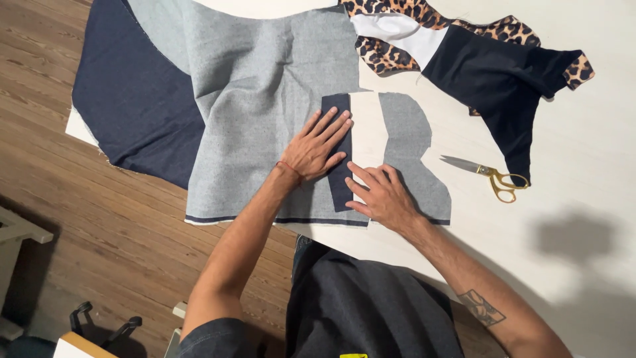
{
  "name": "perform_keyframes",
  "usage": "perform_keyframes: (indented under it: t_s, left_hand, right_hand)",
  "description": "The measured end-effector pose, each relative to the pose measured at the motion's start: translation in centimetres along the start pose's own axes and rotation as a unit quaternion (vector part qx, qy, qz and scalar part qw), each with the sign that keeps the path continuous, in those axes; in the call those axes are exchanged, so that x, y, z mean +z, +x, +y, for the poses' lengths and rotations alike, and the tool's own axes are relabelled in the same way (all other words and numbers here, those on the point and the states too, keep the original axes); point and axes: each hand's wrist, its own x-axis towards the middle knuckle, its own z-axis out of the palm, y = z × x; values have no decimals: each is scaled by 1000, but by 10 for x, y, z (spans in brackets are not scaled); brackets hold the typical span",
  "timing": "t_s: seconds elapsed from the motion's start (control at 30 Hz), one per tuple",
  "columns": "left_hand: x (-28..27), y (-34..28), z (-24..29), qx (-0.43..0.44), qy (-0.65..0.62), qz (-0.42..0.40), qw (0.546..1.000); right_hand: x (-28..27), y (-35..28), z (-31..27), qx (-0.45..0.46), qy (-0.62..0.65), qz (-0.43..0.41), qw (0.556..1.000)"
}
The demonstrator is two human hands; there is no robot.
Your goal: The person retrieves a piece of denim fabric, lays it on a cutting table, uses a leopard-print fabric piece as a template, and cuts the denim into the same shape using scissors.
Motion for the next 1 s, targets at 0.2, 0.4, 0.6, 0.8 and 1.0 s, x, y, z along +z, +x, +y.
perform_keyframes:
  t_s: [0.2, 0.4, 0.6, 0.8, 1.0]
  left_hand:
    - [6, 9, -7, -8, 12, 19, 1000]
    - [-1, 16, -14, -9, 17, 6, 1000]
    - [-8, 18, -17, -6, 20, 5, 1000]
    - [-4, 22, -17, 16, 56, 35, 998]
    - [30, 24, -1, -1, 76, 92, 993]
  right_hand:
    - [-1, 1, 1, 1, 11, -4, 1000]
    - [4, 0, 1, 3, 4, -6, 1000]
    - [4, 0, 1, 9, 4, -11, 1000]
    - [0, 4, 0, 2, -1, -4, 1000]
    - [-2, 8, -2, 4, -4, 6, 1000]
